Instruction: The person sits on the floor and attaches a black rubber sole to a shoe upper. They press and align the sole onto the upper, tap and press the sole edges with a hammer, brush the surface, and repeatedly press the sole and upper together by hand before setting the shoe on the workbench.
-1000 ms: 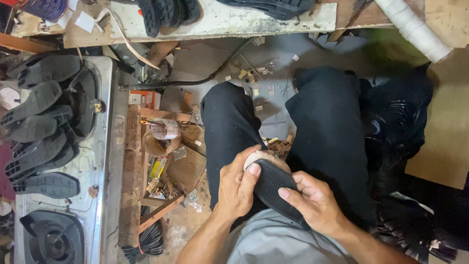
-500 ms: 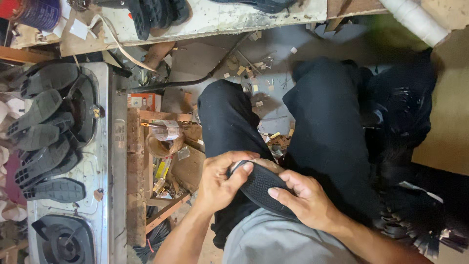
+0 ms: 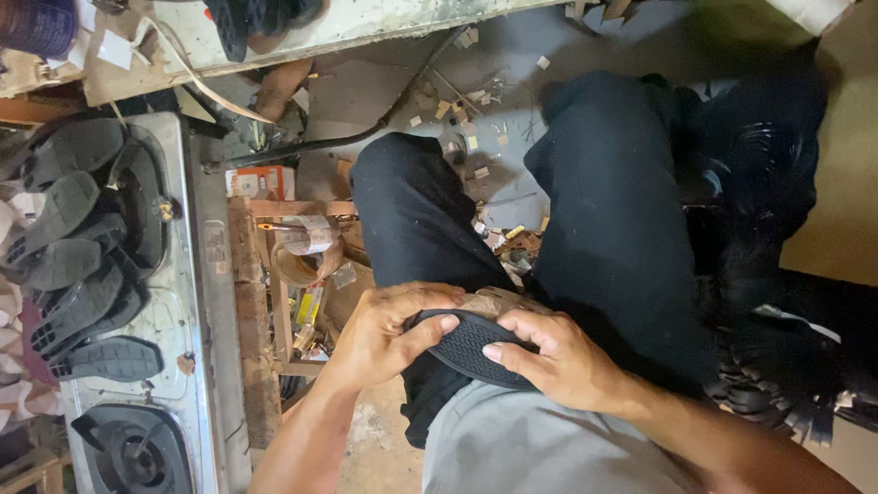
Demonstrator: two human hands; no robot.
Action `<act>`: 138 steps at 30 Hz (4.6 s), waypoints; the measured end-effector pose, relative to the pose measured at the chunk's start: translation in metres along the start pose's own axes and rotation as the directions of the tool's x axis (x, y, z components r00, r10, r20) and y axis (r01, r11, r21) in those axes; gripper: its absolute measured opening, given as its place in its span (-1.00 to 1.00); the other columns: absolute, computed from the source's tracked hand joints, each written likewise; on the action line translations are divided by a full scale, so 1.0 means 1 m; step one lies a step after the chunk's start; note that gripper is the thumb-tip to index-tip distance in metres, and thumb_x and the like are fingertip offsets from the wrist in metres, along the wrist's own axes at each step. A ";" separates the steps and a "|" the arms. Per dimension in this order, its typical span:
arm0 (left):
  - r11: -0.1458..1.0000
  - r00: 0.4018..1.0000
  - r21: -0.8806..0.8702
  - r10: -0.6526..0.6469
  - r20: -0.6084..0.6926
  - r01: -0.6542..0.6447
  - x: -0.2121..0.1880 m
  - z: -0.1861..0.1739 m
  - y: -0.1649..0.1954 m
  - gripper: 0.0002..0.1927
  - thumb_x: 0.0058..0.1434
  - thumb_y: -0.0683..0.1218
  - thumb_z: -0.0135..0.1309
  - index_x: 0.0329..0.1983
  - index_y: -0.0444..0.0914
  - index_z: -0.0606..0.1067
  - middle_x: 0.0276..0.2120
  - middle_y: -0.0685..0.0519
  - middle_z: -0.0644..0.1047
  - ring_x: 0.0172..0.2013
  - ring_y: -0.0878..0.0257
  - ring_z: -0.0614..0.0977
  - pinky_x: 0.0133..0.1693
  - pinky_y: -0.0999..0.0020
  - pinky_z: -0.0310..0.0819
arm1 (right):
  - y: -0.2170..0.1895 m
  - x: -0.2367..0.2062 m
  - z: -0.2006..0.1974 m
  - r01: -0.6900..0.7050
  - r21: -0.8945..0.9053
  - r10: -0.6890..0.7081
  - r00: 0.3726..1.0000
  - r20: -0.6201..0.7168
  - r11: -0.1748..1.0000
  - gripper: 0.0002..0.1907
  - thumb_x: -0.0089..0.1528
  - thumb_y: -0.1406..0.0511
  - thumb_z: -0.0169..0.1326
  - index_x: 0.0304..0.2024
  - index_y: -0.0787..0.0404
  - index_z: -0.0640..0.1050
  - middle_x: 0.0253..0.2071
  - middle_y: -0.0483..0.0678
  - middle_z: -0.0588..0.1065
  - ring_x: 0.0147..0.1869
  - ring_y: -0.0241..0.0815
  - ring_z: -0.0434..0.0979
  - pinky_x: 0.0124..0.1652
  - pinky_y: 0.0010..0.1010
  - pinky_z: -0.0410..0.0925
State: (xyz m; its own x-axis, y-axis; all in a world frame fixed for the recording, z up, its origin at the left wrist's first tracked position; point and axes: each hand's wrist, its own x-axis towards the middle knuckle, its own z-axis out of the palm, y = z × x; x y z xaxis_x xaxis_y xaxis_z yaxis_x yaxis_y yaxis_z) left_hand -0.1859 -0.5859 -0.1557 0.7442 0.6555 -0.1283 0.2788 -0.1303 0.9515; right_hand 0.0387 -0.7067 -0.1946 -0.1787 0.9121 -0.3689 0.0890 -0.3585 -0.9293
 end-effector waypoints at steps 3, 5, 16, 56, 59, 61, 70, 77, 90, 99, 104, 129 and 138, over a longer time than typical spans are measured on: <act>0.996 0.997 -0.072 -0.060 -0.039 0.057 -0.009 0.005 -0.017 -0.82 0.27 -0.22 0.20 -0.09 -0.39 0.60 -0.07 -0.14 0.69 -0.06 0.14 0.74 0.00 0.31 0.62 | 0.001 -0.002 -0.003 -0.047 -0.111 0.048 0.999 0.005 0.993 -0.76 0.22 0.18 0.17 -0.25 0.24 0.60 -0.53 -0.01 0.56 -0.49 -0.21 0.56 -0.41 -0.34 0.41; 0.962 0.982 -0.214 -0.183 -0.053 0.168 -0.015 0.008 -0.033 -0.84 0.28 -0.24 0.17 -0.09 -0.38 0.60 -0.03 -0.13 0.68 -0.04 0.19 0.70 0.02 0.33 0.59 | 0.003 -0.006 -0.007 -0.066 -0.212 0.072 0.997 0.018 0.975 -0.75 0.24 0.15 0.14 -0.27 0.21 0.61 -0.54 0.03 0.55 -0.48 -0.10 0.59 -0.40 -0.29 0.41; 0.855 0.900 -0.308 -0.437 0.007 0.417 -0.027 0.020 -0.074 -0.78 0.18 -0.19 0.32 -0.33 -0.33 0.47 -0.04 -0.07 0.67 -0.10 0.35 0.63 -0.07 0.40 0.54 | 0.026 -0.014 -0.019 -0.020 -0.315 0.069 0.987 0.144 0.949 -0.73 0.23 0.13 0.12 -0.33 0.19 0.64 -0.48 0.08 0.59 -0.41 0.05 0.62 -0.37 -0.17 0.41; 0.906 0.981 0.398 -0.183 0.057 0.146 -0.002 0.029 0.002 -0.67 0.16 0.08 0.24 -0.11 -0.19 0.65 -0.20 -0.03 0.69 -0.28 -0.04 0.71 -0.29 0.17 0.56 | -0.001 -0.018 -0.029 -0.342 -0.372 0.304 0.939 -0.159 0.863 -0.71 0.08 0.15 0.29 -0.25 0.19 0.67 -0.52 0.07 0.58 -0.47 -0.13 0.58 -0.36 -0.30 0.42; 0.954 0.969 0.204 -0.188 -0.162 0.220 -0.014 0.038 0.004 -0.67 0.18 0.02 0.25 -0.08 -0.27 0.62 -0.12 -0.06 0.69 -0.23 0.04 0.75 -0.20 0.27 0.61 | -0.013 -0.024 -0.045 -0.141 -0.037 0.128 0.962 -0.242 0.989 -0.61 0.05 0.34 0.35 -0.08 0.27 0.60 -0.26 -0.05 0.66 -0.23 -0.34 0.64 -0.22 -0.45 0.49; 0.990 0.924 0.032 -0.117 -0.364 0.137 -0.012 0.058 0.005 -0.66 0.23 -0.03 0.24 -0.01 -0.32 0.59 -0.06 -0.10 0.68 -0.15 0.06 0.76 -0.10 0.29 0.62 | -0.016 -0.020 -0.051 0.012 0.206 0.066 0.926 -0.370 0.978 -0.45 0.07 0.48 0.30 0.12 0.30 0.49 -0.11 -0.02 0.60 -0.13 -0.36 0.58 -0.18 -0.47 0.48; 0.932 0.953 0.323 -0.068 -0.294 0.166 0.029 0.067 0.015 -0.53 0.12 -0.02 0.36 0.04 -0.31 0.56 -0.16 -0.10 0.62 -0.23 0.01 0.66 -0.24 0.19 0.53 | 0.007 0.041 -0.084 0.122 0.230 -0.009 0.899 -0.438 0.965 -0.60 0.15 0.55 0.24 0.04 0.41 0.50 -0.10 0.08 0.60 -0.11 -0.25 0.60 -0.12 -0.46 0.44; 0.987 0.922 0.121 0.142 -0.359 -0.105 0.066 0.042 0.012 -0.65 0.16 -0.13 0.32 0.00 -0.31 0.57 -0.02 -0.08 0.59 -0.04 0.04 0.63 -0.01 0.26 0.54 | 0.020 0.040 -0.076 0.269 0.147 -0.172 0.866 -0.470 0.952 -0.64 0.18 0.51 0.23 0.04 0.36 0.54 -0.13 -0.09 0.54 -0.12 -0.37 0.53 -0.12 -0.54 0.44; 0.988 0.917 -0.149 -0.085 -0.389 0.029 0.106 0.058 -0.004 -0.76 0.12 -0.18 0.34 -0.20 -0.33 0.55 0.02 -0.06 0.56 -0.13 0.17 0.67 -0.13 0.35 0.57 | 0.003 0.053 -0.083 0.171 0.254 -0.026 0.871 -0.490 0.952 -0.69 0.16 0.53 0.24 -0.04 0.39 0.56 -0.15 -0.04 0.57 -0.09 -0.33 0.60 -0.09 -0.50 0.50; 0.965 0.988 0.215 0.156 -0.013 -0.150 0.134 0.021 -0.010 -0.17 0.06 -0.06 0.35 0.36 -0.37 0.27 0.37 -0.33 0.31 0.41 -0.22 0.30 0.36 0.02 0.20 | 0.010 0.059 -0.087 0.079 0.336 0.093 0.880 -0.466 0.938 -0.67 0.10 0.53 0.28 -0.10 0.36 0.53 -0.26 -0.08 0.55 -0.19 -0.36 0.55 -0.18 -0.54 0.46; 0.962 0.966 0.109 0.242 0.087 -0.251 0.131 0.019 -0.011 -0.20 0.07 -0.02 0.35 0.35 -0.33 0.32 0.34 -0.23 0.39 0.45 -0.22 0.30 0.42 0.02 0.19 | 0.016 0.046 -0.088 0.022 0.337 0.138 0.886 -0.442 0.941 -0.68 0.06 0.55 0.31 -0.14 0.35 0.56 -0.30 -0.05 0.55 -0.25 -0.34 0.55 -0.27 -0.51 0.45; 0.894 0.898 -0.332 0.150 -0.412 -0.302 0.059 0.064 -0.002 -0.45 0.26 -0.11 0.20 0.30 -0.30 0.39 0.40 -0.17 0.31 0.38 0.04 0.40 0.37 0.14 0.29 | -0.056 0.028 -0.063 0.324 -0.031 -0.318 0.901 -0.294 0.946 -0.80 0.18 0.47 0.25 -0.14 0.38 0.62 -0.16 -0.06 0.54 -0.18 -0.36 0.56 -0.21 -0.57 0.46; 0.906 0.837 0.059 0.411 -0.361 -0.419 0.025 0.051 0.019 -0.51 0.24 -0.10 0.27 0.18 -0.27 0.39 0.32 -0.21 0.47 0.37 -0.17 0.45 0.40 -0.04 0.28 | -0.060 -0.005 -0.034 0.381 -0.278 -0.456 0.839 -0.296 0.882 -0.77 0.09 0.48 0.30 -0.18 0.33 0.64 -0.22 -0.03 0.57 -0.26 -0.30 0.58 -0.30 -0.55 0.41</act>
State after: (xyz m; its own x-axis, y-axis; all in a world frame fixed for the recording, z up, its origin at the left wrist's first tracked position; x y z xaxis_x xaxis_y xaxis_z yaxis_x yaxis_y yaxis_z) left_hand -0.1310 -0.6093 -0.1551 0.5185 0.7637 0.3847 -0.0234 -0.4371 0.8991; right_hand 0.0681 -0.6833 -0.1362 0.1000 0.9878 0.1195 0.2823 0.0870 -0.9554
